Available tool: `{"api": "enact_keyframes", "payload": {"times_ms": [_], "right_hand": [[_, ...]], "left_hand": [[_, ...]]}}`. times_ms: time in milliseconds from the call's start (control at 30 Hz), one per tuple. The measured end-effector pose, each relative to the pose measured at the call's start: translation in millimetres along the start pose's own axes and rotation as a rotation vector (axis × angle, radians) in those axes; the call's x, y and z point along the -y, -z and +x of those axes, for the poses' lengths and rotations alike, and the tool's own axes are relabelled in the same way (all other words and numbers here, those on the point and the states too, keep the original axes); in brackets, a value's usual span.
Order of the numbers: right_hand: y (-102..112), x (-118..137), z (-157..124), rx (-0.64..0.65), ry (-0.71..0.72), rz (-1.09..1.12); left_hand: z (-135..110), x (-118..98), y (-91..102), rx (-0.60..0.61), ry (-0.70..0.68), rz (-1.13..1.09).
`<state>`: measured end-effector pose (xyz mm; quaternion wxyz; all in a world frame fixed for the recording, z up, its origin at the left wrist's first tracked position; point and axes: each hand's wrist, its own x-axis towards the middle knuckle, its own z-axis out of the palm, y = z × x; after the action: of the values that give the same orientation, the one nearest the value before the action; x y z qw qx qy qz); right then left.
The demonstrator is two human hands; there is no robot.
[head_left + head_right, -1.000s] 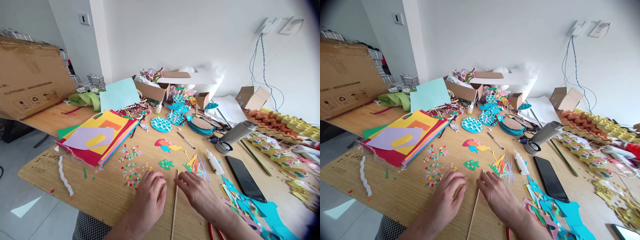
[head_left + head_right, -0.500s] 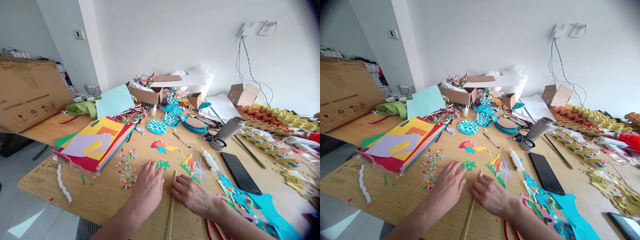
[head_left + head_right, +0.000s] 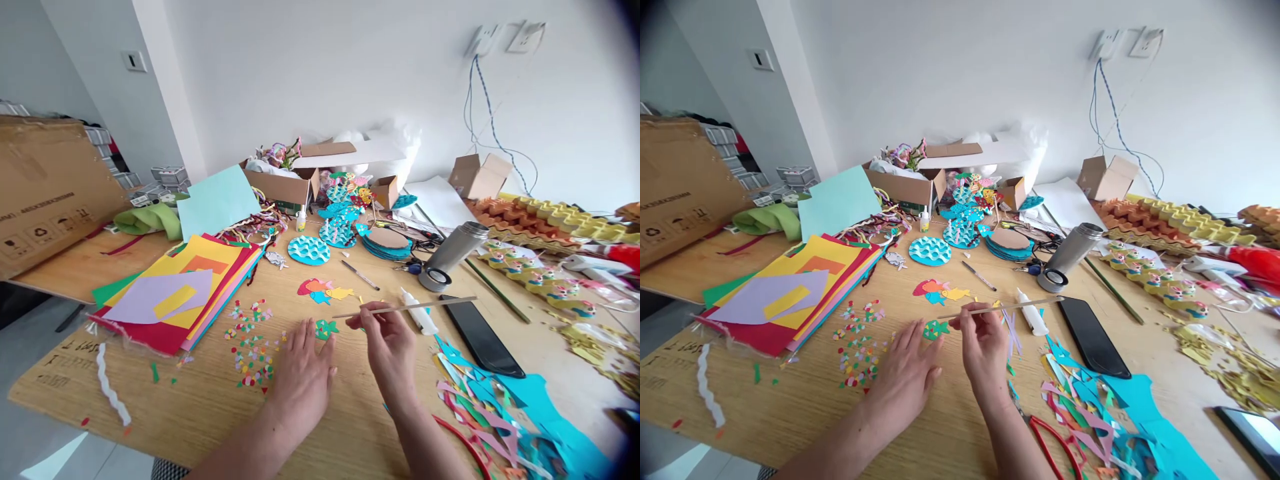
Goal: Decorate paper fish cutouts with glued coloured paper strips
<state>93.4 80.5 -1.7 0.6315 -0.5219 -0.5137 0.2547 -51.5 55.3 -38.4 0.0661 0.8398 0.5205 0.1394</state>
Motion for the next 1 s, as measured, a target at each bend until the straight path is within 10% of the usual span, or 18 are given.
{"api": "enact_keyframes", "payload": {"times_ms": [367,1000], "right_hand": [[-0.1,-27.3,-10.1,0.2,0.14,-0.441],[-1.3,-40.4,-11.3,0.347,0.102,-0.48]], "left_hand": [[0.8,1.2,-4.4,-0.039,0.006,-0.032],[-0.2,0.3,-4.4,0.007,0.024,-0.056]]}}
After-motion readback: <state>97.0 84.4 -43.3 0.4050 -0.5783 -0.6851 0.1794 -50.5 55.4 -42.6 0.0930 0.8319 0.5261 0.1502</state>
